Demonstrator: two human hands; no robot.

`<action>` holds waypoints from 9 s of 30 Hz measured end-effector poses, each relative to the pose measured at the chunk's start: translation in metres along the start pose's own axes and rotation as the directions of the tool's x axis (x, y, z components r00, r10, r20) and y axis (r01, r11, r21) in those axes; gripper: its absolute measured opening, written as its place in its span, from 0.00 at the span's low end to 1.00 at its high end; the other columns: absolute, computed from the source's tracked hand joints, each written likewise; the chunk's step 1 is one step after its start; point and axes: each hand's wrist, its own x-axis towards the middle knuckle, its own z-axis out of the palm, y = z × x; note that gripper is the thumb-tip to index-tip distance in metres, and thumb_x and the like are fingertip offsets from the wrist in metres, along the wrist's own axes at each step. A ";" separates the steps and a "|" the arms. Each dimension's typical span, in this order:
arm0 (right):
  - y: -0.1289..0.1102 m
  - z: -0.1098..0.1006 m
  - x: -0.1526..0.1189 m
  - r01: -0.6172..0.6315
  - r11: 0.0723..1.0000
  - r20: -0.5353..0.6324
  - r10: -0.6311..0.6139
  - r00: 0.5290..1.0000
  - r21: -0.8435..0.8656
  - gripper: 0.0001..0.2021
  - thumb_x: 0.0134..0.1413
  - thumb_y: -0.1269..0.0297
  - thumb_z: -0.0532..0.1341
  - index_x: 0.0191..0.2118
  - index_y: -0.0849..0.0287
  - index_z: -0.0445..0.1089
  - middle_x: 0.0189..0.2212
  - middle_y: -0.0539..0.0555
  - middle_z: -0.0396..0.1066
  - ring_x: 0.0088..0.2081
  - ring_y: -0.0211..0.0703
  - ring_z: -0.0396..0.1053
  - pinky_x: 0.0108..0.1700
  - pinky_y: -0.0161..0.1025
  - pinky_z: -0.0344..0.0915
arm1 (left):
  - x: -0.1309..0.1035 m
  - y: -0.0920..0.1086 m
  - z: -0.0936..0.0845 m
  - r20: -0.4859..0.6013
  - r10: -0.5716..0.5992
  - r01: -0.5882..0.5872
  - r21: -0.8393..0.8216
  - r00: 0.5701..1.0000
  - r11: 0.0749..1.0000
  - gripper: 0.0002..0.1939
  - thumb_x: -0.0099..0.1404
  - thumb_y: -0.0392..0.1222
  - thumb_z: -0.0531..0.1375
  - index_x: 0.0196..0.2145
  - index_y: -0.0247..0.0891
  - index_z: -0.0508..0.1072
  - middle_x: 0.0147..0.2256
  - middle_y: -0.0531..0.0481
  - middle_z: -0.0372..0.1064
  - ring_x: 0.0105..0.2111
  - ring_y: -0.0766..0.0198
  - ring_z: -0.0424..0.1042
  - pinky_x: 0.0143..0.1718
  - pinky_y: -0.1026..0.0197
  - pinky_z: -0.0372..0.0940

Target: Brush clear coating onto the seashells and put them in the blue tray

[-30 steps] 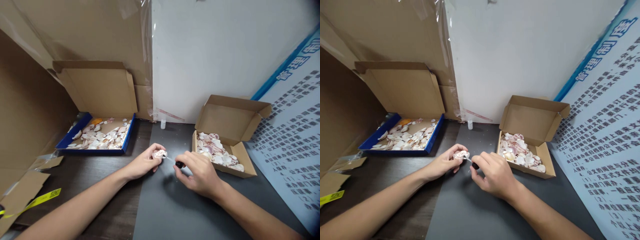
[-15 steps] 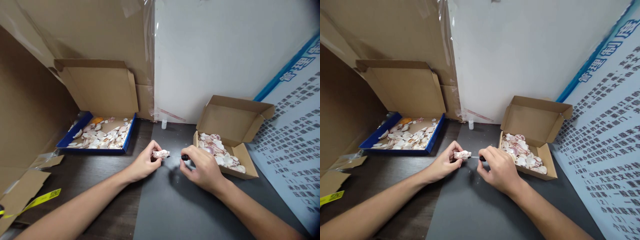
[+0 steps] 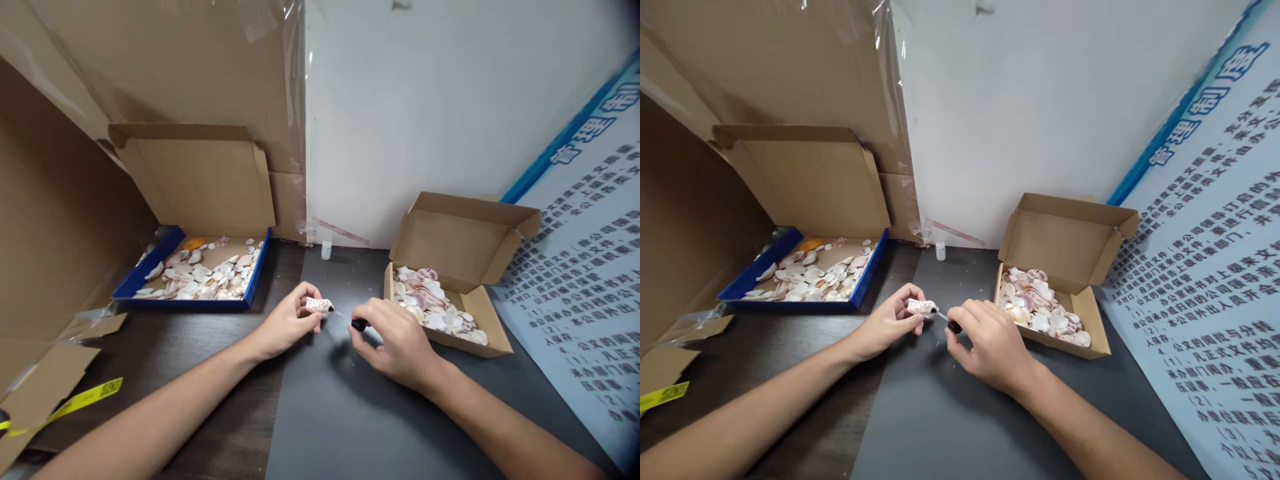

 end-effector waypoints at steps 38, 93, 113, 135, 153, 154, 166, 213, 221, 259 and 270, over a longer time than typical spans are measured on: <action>0.000 0.002 -0.006 0.019 0.988 -0.144 0.003 0.990 0.152 0.08 0.62 0.70 0.59 0.46 0.58 0.64 0.33 0.54 0.69 0.30 0.41 0.67 0.32 0.39 0.65 | 0.005 -0.008 -0.008 0.038 0.011 -0.004 -0.177 0.999 0.984 0.20 0.61 0.47 0.67 0.45 0.36 0.65 0.29 0.54 0.68 0.22 0.72 0.66 0.27 0.67 0.60; -0.001 0.003 -0.004 -0.014 0.984 -0.031 0.019 0.999 0.179 0.07 0.60 0.71 0.59 0.44 0.56 0.69 0.32 0.52 0.71 0.30 0.40 0.69 0.33 0.37 0.67 | -0.005 0.008 -0.001 0.225 -0.129 0.140 -0.034 0.966 0.990 0.21 0.59 0.47 0.67 0.48 0.37 0.72 0.38 0.49 0.70 0.33 0.68 0.65 0.36 0.64 0.60; 0.000 0.004 -0.003 -0.002 0.999 -0.060 0.004 0.998 0.045 0.08 0.60 0.71 0.58 0.45 0.57 0.65 0.36 0.55 0.73 0.37 0.45 0.71 0.39 0.40 0.67 | -0.001 -0.002 -0.001 0.070 -0.085 0.094 -0.131 0.994 0.987 0.18 0.57 0.40 0.68 0.44 0.36 0.69 0.36 0.50 0.70 0.36 0.66 0.69 0.39 0.62 0.62; 0.003 0.008 -0.006 -0.148 0.985 -0.010 0.149 0.989 0.095 0.05 0.64 0.66 0.58 0.45 0.57 0.66 0.32 0.51 0.69 0.31 0.41 0.68 0.33 0.37 0.63 | 0.004 -0.003 -0.002 0.027 -0.113 0.116 -0.169 0.993 0.979 0.21 0.56 0.43 0.70 0.43 0.33 0.69 0.37 0.48 0.75 0.34 0.68 0.72 0.40 0.63 0.65; 0.001 0.006 -0.005 -0.143 0.985 0.053 0.138 0.989 0.100 0.04 0.62 0.67 0.58 0.42 0.56 0.65 0.32 0.51 0.69 0.31 0.41 0.66 0.35 0.39 0.61 | 0.000 -0.003 -0.003 0.107 -0.076 0.094 -0.177 0.991 0.980 0.21 0.55 0.40 0.70 0.39 0.38 0.63 0.35 0.54 0.67 0.34 0.69 0.67 0.37 0.65 0.61; 0.001 0.005 -0.005 -0.139 0.988 0.037 0.137 0.990 0.063 0.03 0.62 0.68 0.59 0.41 0.56 0.65 0.31 0.51 0.69 0.32 0.42 0.65 0.36 0.40 0.60 | 0.000 -0.002 -0.003 0.112 -0.077 0.096 -0.172 0.991 0.980 0.21 0.55 0.40 0.70 0.39 0.38 0.62 0.35 0.54 0.67 0.33 0.69 0.66 0.36 0.66 0.61; 0.003 0.003 -0.002 -0.132 0.988 0.003 0.132 0.991 0.080 0.03 0.63 0.67 0.58 0.41 0.57 0.66 0.30 0.51 0.69 0.33 0.43 0.65 0.40 0.42 0.59 | -0.001 -0.006 -0.003 0.131 -0.108 0.123 -0.109 0.985 0.986 0.21 0.56 0.40 0.68 0.38 0.40 0.57 0.27 0.58 0.66 0.25 0.71 0.66 0.30 0.66 0.62; 0.001 0.001 -0.003 -0.161 0.978 -0.047 0.168 0.985 0.131 0.04 0.60 0.68 0.57 0.41 0.55 0.62 0.30 0.51 0.66 0.31 0.42 0.66 0.34 0.39 0.63 | -0.001 -0.001 -0.006 0.138 -0.080 0.091 -0.080 0.987 0.993 0.19 0.61 0.47 0.66 0.41 0.42 0.59 0.27 0.58 0.65 0.21 0.74 0.61 0.26 0.69 0.55; 0.001 0.002 -0.004 -0.178 0.970 -0.004 0.181 0.983 0.165 0.04 0.61 0.68 0.57 0.41 0.55 0.62 0.30 0.50 0.64 0.29 0.40 0.65 0.33 0.38 0.63 | 0.000 -0.003 -0.007 0.146 -0.086 0.096 -0.061 0.985 0.994 0.18 0.61 0.47 0.66 0.42 0.41 0.62 0.29 0.58 0.63 0.22 0.74 0.59 0.25 0.69 0.54; 0.001 0.007 -0.008 -0.137 0.974 -0.016 0.142 0.990 0.178 0.09 0.60 0.67 0.59 0.46 0.56 0.62 0.34 0.51 0.67 0.32 0.41 0.67 0.36 0.38 0.64 | 0.000 -0.003 -0.002 0.135 -0.037 0.057 -0.154 0.990 0.986 0.17 0.61 0.41 0.66 0.43 0.37 0.63 0.34 0.52 0.71 0.34 0.67 0.69 0.38 0.62 0.60; 0.002 0.009 -0.008 -0.159 0.971 -0.034 0.168 0.985 0.180 0.05 0.60 0.68 0.59 0.41 0.55 0.61 0.29 0.48 0.63 0.28 0.38 0.65 0.33 0.36 0.63 | 0.002 -0.006 -0.001 0.125 -0.039 0.050 -0.086 0.991 0.995 0.14 0.62 0.46 0.65 0.38 0.34 0.68 0.32 0.50 0.71 0.30 0.68 0.67 0.35 0.63 0.59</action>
